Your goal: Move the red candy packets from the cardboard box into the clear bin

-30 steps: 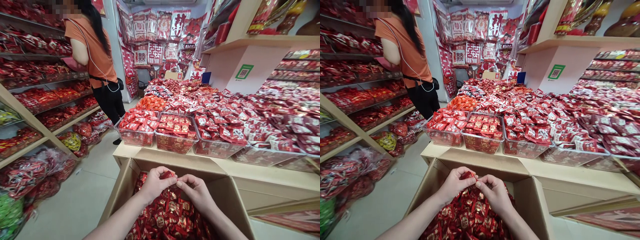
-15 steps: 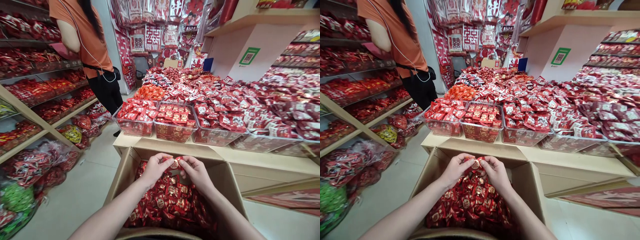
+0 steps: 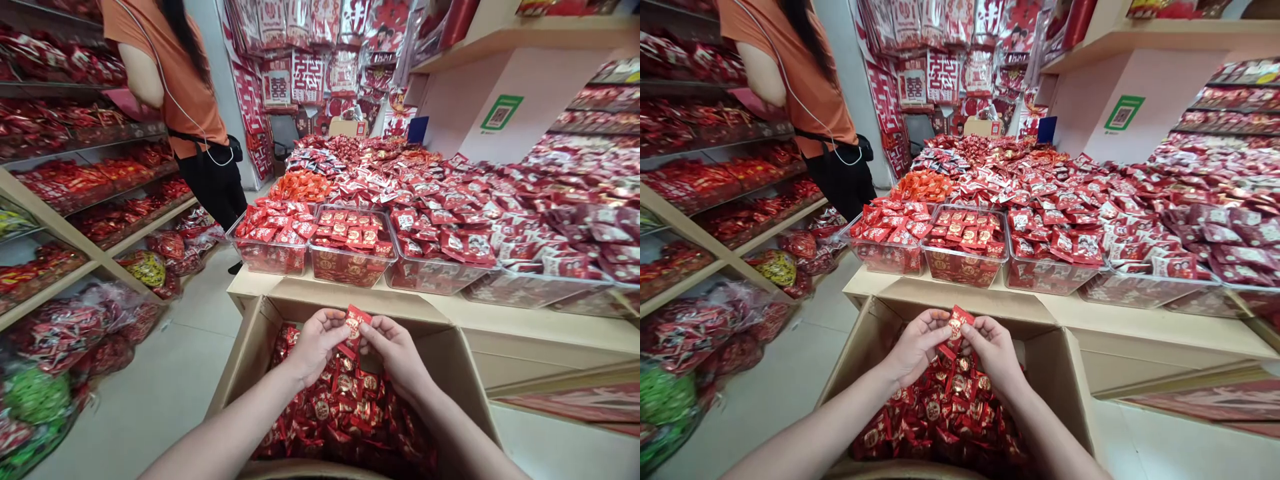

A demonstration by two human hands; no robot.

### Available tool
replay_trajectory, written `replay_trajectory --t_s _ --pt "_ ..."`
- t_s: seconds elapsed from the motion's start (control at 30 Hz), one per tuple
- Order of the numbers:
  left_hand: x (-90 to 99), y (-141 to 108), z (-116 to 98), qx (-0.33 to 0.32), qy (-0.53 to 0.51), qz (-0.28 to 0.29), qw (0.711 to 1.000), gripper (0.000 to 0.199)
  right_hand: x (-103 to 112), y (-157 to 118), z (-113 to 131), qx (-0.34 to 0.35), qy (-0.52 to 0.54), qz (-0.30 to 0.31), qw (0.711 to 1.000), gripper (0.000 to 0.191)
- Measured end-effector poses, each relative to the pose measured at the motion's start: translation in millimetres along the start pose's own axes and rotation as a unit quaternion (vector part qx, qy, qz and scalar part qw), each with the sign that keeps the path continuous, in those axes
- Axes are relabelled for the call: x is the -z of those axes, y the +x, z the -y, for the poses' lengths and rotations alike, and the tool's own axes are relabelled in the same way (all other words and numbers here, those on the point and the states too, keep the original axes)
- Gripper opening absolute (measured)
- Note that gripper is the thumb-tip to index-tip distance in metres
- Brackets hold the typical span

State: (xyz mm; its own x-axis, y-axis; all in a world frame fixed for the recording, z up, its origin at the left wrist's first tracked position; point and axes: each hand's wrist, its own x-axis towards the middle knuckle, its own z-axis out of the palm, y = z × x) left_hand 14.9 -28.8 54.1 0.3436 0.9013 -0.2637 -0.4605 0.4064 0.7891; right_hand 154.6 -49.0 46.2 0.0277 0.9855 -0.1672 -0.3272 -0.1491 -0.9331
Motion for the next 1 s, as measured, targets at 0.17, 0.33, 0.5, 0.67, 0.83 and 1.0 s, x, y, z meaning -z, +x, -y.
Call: replay_trajectory --t_s 0.17,0.33,0.5,0.67,0.83,1.0 --pt "-7.4 -1.6 0.3 -0.033 0.001 -0.043 0.999 0.025 -4.8 -2.6 -5.6 0.104 -0.104 -0.033 0.989 0.023" --pt "-17.2 -2.6 -8.1 -0.012 0.015 -0.071 0.997 0.024 -7.0 -11.7 1.0 0.359 -0.449 0.01 0.818 0.032" --pt "-27.5 -6.6 -23.4 0.012 0.04 -0.026 0.999 0.025 -3.9 -19.5 19.8 0.49 -0.605 0.052 0.626 0.025" --pt "-38.7 27.5 -66.9 -0.107 0.273 0.086 0.952 0.02 11.8 12.6 70.8 0.557 -0.59 -0.007 0.584 0.015" --pt "-52.5 119.8 -113.3 -0.382 0.653 0.153 0.636 0.032 27.4 92.6 130.0 0.512 -0.634 -0.137 0.563 0.011" --pt "-56.5 173.1 -114.2 -0.244 0.802 0.178 0.516 0.053 26.8 142.7 139.5 0.358 -0.777 -0.108 0.505 0.019"
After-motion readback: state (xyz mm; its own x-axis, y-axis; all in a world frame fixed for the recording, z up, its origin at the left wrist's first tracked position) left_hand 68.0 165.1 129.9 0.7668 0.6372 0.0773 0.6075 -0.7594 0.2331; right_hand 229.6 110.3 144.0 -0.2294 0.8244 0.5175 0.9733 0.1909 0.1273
